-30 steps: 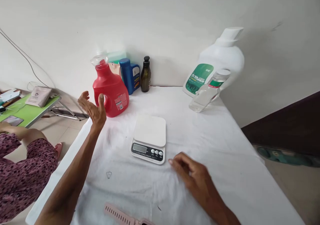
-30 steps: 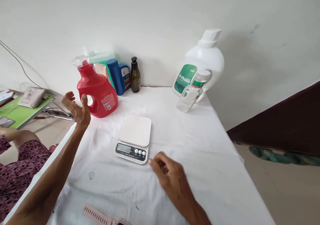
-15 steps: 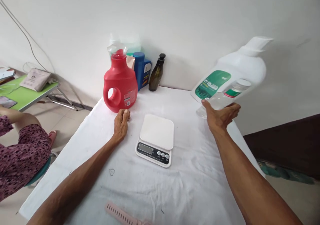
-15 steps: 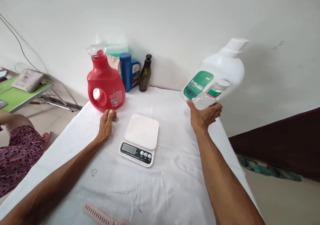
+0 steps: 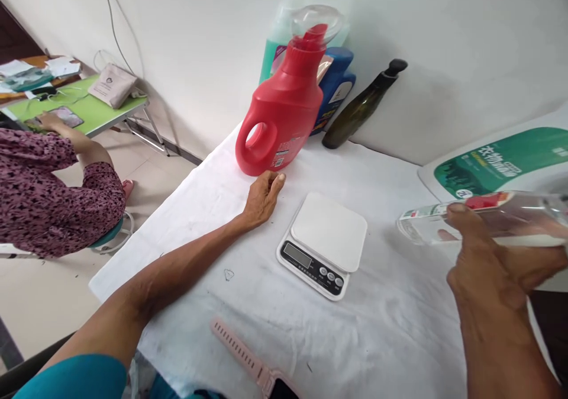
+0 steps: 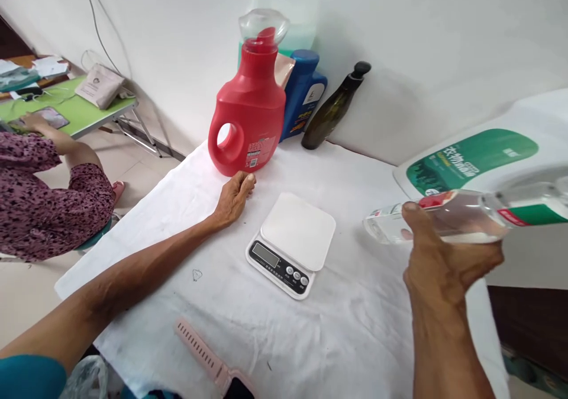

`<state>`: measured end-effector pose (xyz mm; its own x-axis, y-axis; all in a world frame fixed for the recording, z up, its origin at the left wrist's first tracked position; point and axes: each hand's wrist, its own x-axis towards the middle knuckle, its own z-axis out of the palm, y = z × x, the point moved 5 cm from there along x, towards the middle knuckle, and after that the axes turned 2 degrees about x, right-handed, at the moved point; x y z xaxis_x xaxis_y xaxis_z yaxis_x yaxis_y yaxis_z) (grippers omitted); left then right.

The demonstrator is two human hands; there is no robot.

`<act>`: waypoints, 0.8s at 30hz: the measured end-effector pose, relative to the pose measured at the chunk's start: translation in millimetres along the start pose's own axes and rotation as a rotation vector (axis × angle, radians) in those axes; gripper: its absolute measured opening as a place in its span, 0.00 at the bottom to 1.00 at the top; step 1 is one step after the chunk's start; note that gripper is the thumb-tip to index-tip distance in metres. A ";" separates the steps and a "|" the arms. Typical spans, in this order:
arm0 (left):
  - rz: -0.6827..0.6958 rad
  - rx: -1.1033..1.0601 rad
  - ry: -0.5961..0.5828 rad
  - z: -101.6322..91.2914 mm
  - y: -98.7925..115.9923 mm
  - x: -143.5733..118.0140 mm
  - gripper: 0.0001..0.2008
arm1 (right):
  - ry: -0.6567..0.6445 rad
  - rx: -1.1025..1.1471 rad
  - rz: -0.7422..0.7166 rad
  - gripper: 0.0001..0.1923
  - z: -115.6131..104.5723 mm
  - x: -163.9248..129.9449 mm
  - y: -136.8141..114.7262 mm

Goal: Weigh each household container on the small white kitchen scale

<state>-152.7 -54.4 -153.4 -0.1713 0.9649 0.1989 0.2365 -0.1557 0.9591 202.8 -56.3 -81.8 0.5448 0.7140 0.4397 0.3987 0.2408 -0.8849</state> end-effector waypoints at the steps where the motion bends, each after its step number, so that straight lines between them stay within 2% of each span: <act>1: -0.002 0.005 -0.003 0.4 -0.2 0.0 0.20 | 0.033 -0.029 0.018 0.29 -2.9 -10.5 -13.2; 3: -0.006 0.013 -0.006 0.8 -0.5 0.1 0.19 | 0.067 -0.067 -0.008 0.24 -3.7 -29.2 -43.4; 4: -0.007 0.015 -0.006 0.8 -0.5 0.1 0.19 | 0.044 -0.067 -0.020 0.23 -0.5 -37.5 -57.0; 8: -0.002 0.018 -0.009 0.1 0.0 0.1 0.18 | -0.148 -0.032 -0.014 0.24 21.5 -66.2 -88.3; 13: 0.015 0.023 -0.008 -0.7 2.2 0.3 0.17 | -0.318 -0.059 0.044 0.29 44.4 -89.2 -90.2; 24: -0.024 0.018 -0.025 -0.5 7.5 -0.1 0.16 | -0.385 -0.091 0.031 0.31 63.0 -97.4 -77.7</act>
<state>-151.4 -55.8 -146.1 -0.1532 0.9733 0.1708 0.2501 -0.1291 0.9596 72.3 -103.1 -65.6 0.2477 0.9184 0.3085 0.4595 0.1689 -0.8720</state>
